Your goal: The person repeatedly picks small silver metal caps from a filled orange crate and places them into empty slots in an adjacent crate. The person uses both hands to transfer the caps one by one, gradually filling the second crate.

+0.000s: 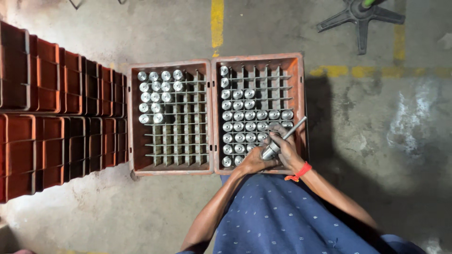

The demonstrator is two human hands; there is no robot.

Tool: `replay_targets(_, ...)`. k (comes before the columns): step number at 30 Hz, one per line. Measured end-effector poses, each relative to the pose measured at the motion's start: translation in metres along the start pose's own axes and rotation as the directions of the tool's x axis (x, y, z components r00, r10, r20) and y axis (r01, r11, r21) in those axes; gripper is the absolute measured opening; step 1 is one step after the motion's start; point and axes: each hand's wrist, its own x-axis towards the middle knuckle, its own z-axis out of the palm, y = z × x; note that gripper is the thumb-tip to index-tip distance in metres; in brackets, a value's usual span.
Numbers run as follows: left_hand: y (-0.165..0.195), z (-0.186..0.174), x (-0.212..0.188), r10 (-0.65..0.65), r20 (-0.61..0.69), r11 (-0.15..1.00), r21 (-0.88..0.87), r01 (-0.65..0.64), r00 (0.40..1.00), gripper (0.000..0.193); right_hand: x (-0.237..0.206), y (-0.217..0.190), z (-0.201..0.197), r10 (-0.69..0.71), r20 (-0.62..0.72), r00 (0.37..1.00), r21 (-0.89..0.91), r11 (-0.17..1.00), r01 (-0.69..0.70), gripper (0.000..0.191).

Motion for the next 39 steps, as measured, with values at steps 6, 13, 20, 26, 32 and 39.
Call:
replay_targets(6,0.015,-0.068,0.037,0.046,-0.288,0.954,0.297,0.044,0.956,0.077,0.038,-0.035,-0.042,-0.279,-0.23,0.932,0.138,0.939,0.315,0.018)
replay_targets(13,0.033,-0.164,0.116,0.549,-0.451,0.526,0.841,0.129,0.704,0.066,0.031,-0.018,-0.052,-0.218,-0.227,0.949,0.194,0.945,0.264,0.016)
replay_targets(20,0.018,-0.148,0.071,0.504,-0.595,0.799,0.596,-0.078,0.626,0.049,0.012,0.0,-0.062,-0.132,-0.216,0.967,0.17,0.971,0.17,0.021)
replay_targets(26,-0.038,-0.199,-0.025,0.5,-0.785,0.717,0.612,0.334,0.366,0.057,-0.014,-0.032,-0.088,0.045,-0.121,0.992,0.559,0.829,0.031,0.016)
replay_targets(32,-0.072,-0.259,-0.054,0.437,-0.833,0.625,0.553,0.551,0.34,0.048,-0.008,-0.015,-0.051,0.073,-0.017,0.997,0.12,0.99,-0.071,0.022)
replay_targets(39,-0.065,-0.253,-0.104,0.417,-0.859,0.873,0.47,0.131,0.298,0.052,-0.008,0.021,-0.039,0.077,-0.012,0.997,-0.021,0.997,-0.078,0.025)
